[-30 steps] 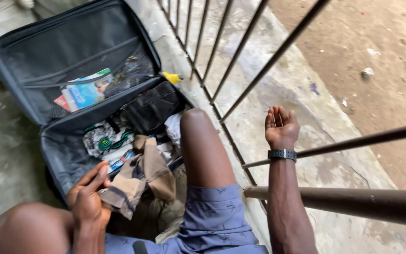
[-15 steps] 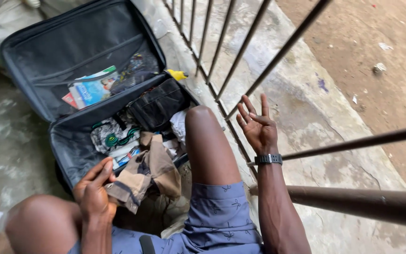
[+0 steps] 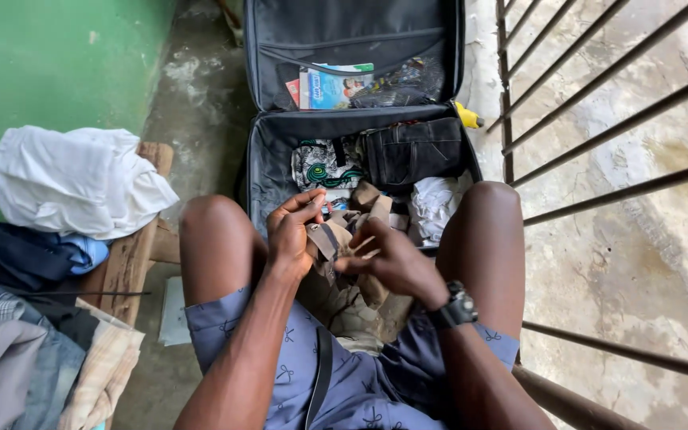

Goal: The person takes various items of clothing out of a suitcase, unfolding and checking them before setting them aside onto a pile.

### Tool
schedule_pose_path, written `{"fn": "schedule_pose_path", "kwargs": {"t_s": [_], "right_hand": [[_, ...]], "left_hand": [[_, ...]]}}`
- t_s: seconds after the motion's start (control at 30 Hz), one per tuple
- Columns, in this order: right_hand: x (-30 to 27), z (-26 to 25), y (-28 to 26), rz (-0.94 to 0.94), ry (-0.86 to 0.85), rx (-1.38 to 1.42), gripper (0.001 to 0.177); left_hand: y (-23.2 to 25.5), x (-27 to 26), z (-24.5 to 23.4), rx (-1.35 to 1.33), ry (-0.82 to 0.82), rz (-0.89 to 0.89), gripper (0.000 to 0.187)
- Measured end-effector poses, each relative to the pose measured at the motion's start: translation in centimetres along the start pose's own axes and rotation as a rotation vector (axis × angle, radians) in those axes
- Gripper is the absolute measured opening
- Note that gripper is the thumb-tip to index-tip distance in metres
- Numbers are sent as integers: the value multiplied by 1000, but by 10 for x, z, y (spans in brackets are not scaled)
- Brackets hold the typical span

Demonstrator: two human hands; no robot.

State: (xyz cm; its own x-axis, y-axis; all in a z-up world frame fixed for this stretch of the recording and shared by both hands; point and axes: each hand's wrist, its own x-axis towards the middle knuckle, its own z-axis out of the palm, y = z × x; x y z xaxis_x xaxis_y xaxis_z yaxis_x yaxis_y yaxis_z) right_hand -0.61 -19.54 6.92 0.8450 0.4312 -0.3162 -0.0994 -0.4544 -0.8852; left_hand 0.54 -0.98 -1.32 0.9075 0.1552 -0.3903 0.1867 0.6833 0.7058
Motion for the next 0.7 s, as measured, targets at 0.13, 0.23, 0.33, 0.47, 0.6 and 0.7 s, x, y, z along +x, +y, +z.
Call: {"fn": "schedule_pose_path", "kwargs": {"t_s": [0.13, 0.23, 0.33, 0.47, 0.6, 0.7], "right_hand": [[12, 26, 18, -36, 90, -175, 45], [21, 16, 37, -243, 237, -188, 34], [22, -10, 28, -383, 308, -104, 25], [15, -37, -8, -514, 313, -134, 16], [10, -64, -30, -545, 369, -6, 17], [7, -99, -19, -509, 568, 133, 22]], "left_hand": [[7, -2, -2, -6, 13, -13, 20], [21, -8, 3, 87, -152, 25, 25], [43, -24, 25, 775, -248, 75, 48], [26, -6, 9, 1442, -220, 586, 40], [42, 13, -2, 1391, -38, 861, 30], [65, 19, -2, 1410, 83, 764, 19]]}}
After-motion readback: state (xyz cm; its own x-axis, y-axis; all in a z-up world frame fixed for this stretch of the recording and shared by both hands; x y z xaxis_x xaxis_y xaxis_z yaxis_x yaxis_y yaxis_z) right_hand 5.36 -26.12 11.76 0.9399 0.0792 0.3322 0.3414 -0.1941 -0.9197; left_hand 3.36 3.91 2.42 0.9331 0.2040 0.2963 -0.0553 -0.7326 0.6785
